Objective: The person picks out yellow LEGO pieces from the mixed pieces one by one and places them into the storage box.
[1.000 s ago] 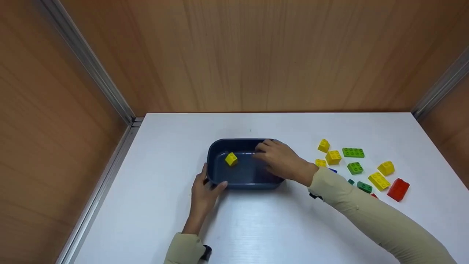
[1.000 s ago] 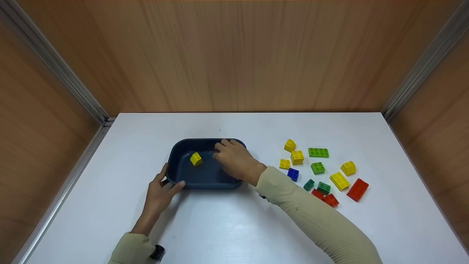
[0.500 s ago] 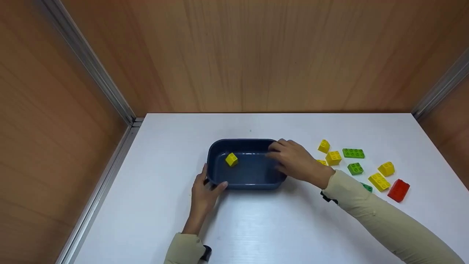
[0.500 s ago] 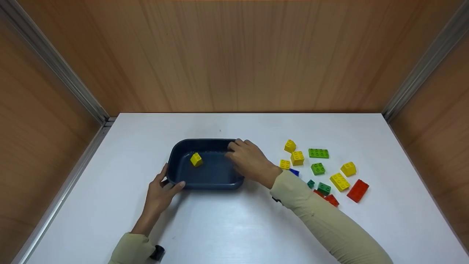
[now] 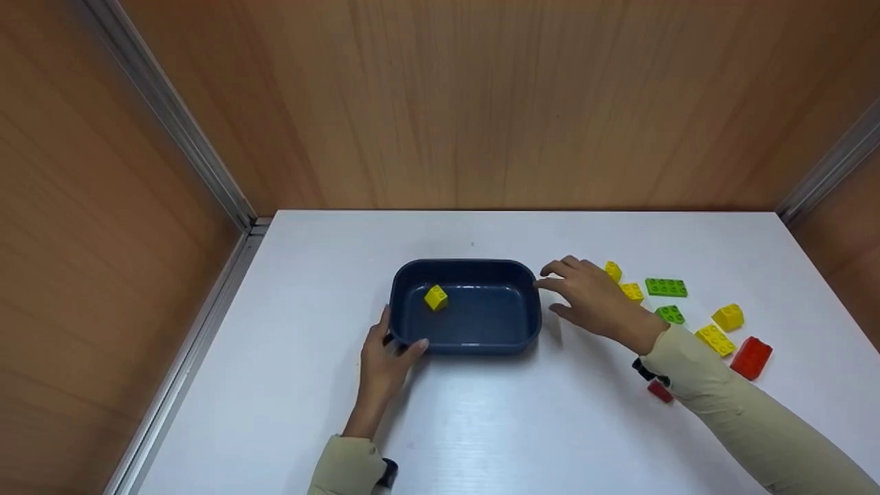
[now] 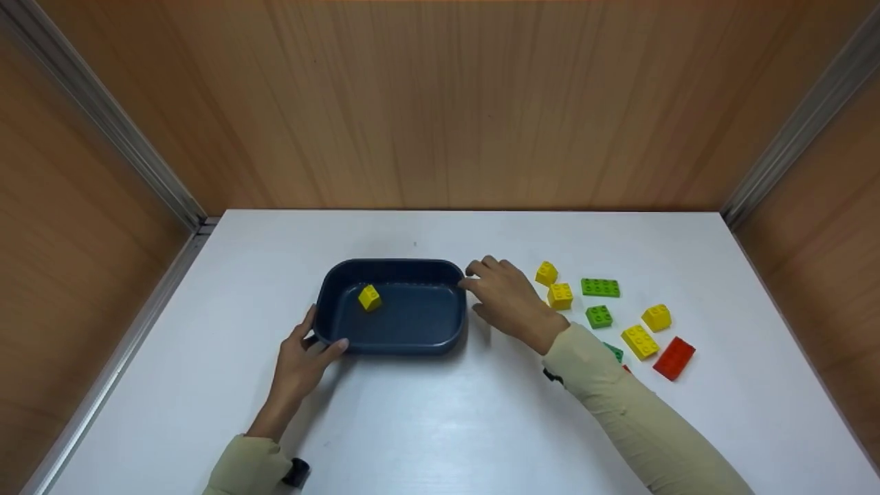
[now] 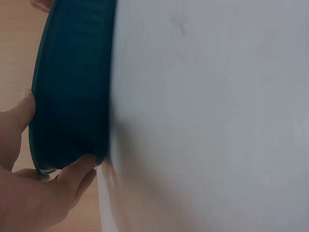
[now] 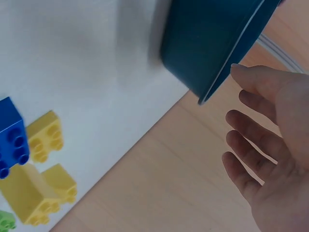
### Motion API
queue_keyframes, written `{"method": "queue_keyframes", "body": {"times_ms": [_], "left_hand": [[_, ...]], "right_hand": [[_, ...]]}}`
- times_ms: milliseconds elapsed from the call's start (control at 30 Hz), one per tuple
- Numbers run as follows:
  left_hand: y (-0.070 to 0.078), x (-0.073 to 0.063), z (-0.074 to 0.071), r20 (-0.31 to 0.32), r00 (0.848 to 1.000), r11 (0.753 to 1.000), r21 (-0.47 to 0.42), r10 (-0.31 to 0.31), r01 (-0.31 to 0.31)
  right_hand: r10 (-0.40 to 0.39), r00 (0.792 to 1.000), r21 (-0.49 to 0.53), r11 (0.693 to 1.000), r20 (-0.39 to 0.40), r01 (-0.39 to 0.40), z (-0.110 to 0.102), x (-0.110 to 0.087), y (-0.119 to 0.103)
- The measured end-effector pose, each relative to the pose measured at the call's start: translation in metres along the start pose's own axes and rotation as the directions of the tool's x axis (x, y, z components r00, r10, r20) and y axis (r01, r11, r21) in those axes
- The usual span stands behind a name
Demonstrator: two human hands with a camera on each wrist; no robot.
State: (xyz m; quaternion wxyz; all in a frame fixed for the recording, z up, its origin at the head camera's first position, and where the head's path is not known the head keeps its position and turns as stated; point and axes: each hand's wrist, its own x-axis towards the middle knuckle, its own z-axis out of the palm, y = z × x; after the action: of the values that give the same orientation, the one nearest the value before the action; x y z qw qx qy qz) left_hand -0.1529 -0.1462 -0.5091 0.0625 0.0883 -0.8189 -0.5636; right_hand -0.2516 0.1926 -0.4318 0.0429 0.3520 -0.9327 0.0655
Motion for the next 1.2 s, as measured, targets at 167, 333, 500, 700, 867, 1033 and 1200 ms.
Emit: {"method": "queue_keyframes", "body": {"times_ms": [167, 333, 500, 700, 867, 1033, 1200], "left_hand": [[0.001, 0.0, -0.001, 0.003, 1.0, 1.0, 0.01, 0.0, 0.0], [0.003, 0.001, 0.001, 0.002, 1.0, 1.0, 0.016, -0.015, 0.015], [0.003, 0.002, 0.002, 0.001, 1.0, 1.0, 0.023, -0.013, 0.013], [0.004, 0.001, 0.003, -0.001, 1.0, 1.0, 0.014, -0.009, 0.009], [0.005, 0.0, 0.004, -0.002, 1.0, 1.0, 0.012, -0.014, 0.014], [0.005, 0.0, 0.005, 0.003, 1.0, 1.0, 0.009, -0.021, 0.021], [0.004, -0.001, 0.006, 0.004, 1.0, 1.0, 0.002, -0.018, 0.018]], "right_hand": [[0.048, 0.999, 0.003, 0.999, 0.001, -0.048, 0.003, -0.011, 0.014], [0.06, 0.998, -0.005, 0.998, -0.028, -0.06, 0.006, -0.021, 0.028], [0.109, 0.994, -0.003, 0.994, 0.001, -0.109, 0.008, -0.03, 0.039], [0.161, 0.986, -0.009, 0.987, 0.047, -0.161, 0.011, -0.037, 0.049], [0.198, 0.977, -0.012, 0.98, 0.082, -0.197, 0.015, -0.04, 0.053], [0.211, 0.973, -0.032, 0.977, 0.096, -0.209, 0.018, -0.043, 0.057], [0.198, 0.976, -0.056, 0.98, 0.095, -0.193, 0.021, -0.045, 0.062]]}}
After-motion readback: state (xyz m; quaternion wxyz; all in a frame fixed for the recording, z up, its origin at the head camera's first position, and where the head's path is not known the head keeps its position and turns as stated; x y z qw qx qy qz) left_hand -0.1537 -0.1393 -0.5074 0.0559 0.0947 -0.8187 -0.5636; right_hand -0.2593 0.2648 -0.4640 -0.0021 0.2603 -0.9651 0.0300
